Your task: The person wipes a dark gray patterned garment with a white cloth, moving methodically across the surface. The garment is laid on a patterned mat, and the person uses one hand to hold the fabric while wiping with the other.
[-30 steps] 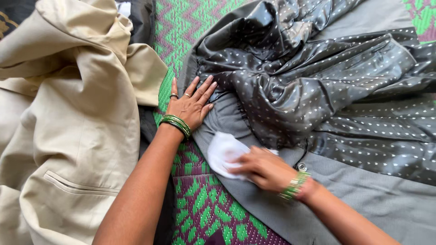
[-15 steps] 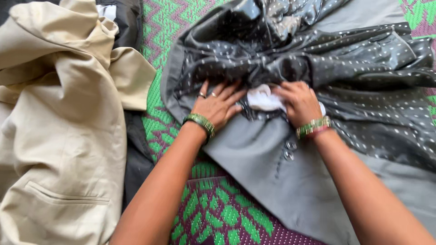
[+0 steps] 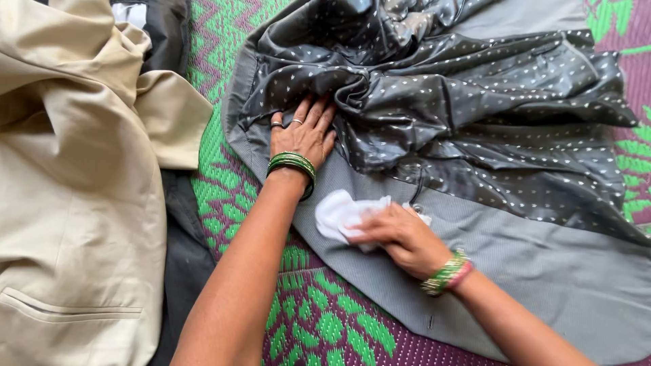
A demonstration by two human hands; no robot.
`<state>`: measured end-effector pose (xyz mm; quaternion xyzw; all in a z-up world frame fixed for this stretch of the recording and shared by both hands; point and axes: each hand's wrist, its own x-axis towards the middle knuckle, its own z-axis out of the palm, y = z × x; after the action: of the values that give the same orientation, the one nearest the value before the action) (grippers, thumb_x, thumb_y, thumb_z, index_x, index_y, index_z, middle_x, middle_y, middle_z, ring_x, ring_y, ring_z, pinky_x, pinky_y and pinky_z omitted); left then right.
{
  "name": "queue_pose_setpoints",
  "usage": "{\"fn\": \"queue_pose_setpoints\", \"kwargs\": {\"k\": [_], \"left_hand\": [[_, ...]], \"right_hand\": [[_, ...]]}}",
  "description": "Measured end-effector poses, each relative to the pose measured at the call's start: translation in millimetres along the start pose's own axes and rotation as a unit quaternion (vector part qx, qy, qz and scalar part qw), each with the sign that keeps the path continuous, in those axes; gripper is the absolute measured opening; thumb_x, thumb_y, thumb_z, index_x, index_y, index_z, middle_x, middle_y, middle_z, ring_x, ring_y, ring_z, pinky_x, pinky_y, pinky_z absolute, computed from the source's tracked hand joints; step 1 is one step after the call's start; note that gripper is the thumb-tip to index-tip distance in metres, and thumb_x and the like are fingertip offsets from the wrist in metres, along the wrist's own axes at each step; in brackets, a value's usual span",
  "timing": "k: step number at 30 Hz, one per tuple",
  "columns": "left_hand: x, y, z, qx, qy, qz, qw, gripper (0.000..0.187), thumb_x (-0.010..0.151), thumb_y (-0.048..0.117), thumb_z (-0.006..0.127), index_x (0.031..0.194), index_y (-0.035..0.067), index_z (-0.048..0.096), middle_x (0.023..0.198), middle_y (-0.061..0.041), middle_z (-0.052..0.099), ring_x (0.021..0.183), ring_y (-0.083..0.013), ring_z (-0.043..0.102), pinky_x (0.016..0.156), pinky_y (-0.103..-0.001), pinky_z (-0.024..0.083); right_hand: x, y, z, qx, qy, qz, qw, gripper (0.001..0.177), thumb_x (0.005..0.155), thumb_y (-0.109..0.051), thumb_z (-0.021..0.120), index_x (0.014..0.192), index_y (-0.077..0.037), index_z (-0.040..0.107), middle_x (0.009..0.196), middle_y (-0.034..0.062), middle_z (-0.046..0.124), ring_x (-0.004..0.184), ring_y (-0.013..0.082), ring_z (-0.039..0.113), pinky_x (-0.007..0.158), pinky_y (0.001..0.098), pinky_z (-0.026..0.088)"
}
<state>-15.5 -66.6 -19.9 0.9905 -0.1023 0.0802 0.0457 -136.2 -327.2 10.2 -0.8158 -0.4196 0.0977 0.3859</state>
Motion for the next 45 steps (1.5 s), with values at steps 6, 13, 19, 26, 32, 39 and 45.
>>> {"fn": "queue_pose_setpoints", "kwargs": {"k": [6,13,19,26,32,39,45], "left_hand": [[4,-17,-27,0.09,0.061,0.018,0.994,0.065,0.086,0.023,0.06,0.15,0.023,0.05,0.16,0.004,0.041,0.147,-0.0188,0.037,0.109,-0.06,0.032],[-43,13,-34,-0.032,-0.076,0.252,0.964,0.055,0.095,0.036,0.056,0.147,0.021,0.052,0.157,-0.003,0.043,0.153,-0.0208,0.038,0.129,-0.055,0.023],[-31,-8,-19,-0.011,-0.078,0.097,0.992,0.055,0.103,0.044,0.04,0.157,0.035,0.032,0.167,0.008,0.024,0.154,-0.0176,0.013,0.118,-0.069,0.003],[-26,-7,-21,-0.036,-0.058,0.072,0.995,0.055,0.101,0.039,0.047,0.155,0.034,0.037,0.167,0.001,0.027,0.155,-0.0173,0.016,0.12,-0.069,0.003],[-51,22,-31,-0.092,-0.099,0.116,0.984,0.054,0.101,0.04,0.047,0.154,0.032,0.041,0.165,0.004,0.025,0.153,-0.0168,0.017,0.118,-0.075,0.001],[-55,23,-19,-0.021,-0.079,0.061,0.995,0.062,0.098,0.037,0.044,0.158,0.033,0.031,0.169,0.01,0.019,0.154,-0.007,0.016,0.113,-0.079,-0.003],[-55,32,-14,-0.036,-0.027,-0.002,0.999,0.06,0.1,0.036,0.044,0.157,0.024,0.03,0.166,0.008,0.022,0.151,-0.0063,0.019,0.111,-0.082,-0.001]], "right_hand": [[-32,2,-40,0.125,-0.043,0.135,0.982,0.047,0.068,0.007,0.051,0.089,-0.014,0.087,0.099,0.0014,0.083,0.1,0.0206,0.072,0.095,0.0383,0.051],[41,-45,-14,0.054,0.316,0.108,0.941,0.044,0.086,0.004,0.053,0.127,-0.006,0.069,0.139,0.0158,0.062,0.117,0.0342,0.06,0.098,0.0412,0.045],[44,-48,11,-0.136,0.059,0.05,0.988,0.057,0.077,-0.005,0.062,0.131,-0.02,0.071,0.142,0.0063,0.061,0.113,0.0308,0.057,0.094,0.0421,0.04],[-43,-14,-34,0.065,0.009,0.111,0.992,0.048,0.066,0.003,0.055,0.098,-0.019,0.085,0.107,0.0013,0.079,0.106,0.0211,0.065,0.099,0.0374,0.047],[17,-38,-13,-0.05,0.333,0.162,0.928,0.039,0.085,-0.009,0.063,0.122,-0.015,0.076,0.123,0.0112,0.066,0.117,0.0269,0.056,0.105,0.0379,0.045],[43,-35,26,-0.298,0.167,0.122,0.932,0.061,0.079,-0.009,0.063,0.14,-0.014,0.063,0.149,0.0125,0.053,0.123,0.0321,0.053,0.094,0.0433,0.042],[-46,-21,0,-0.296,0.213,0.264,0.893,0.049,0.083,-0.006,0.061,0.131,-0.014,0.068,0.135,0.0111,0.06,0.11,0.0348,0.055,0.091,0.0457,0.046]]}}
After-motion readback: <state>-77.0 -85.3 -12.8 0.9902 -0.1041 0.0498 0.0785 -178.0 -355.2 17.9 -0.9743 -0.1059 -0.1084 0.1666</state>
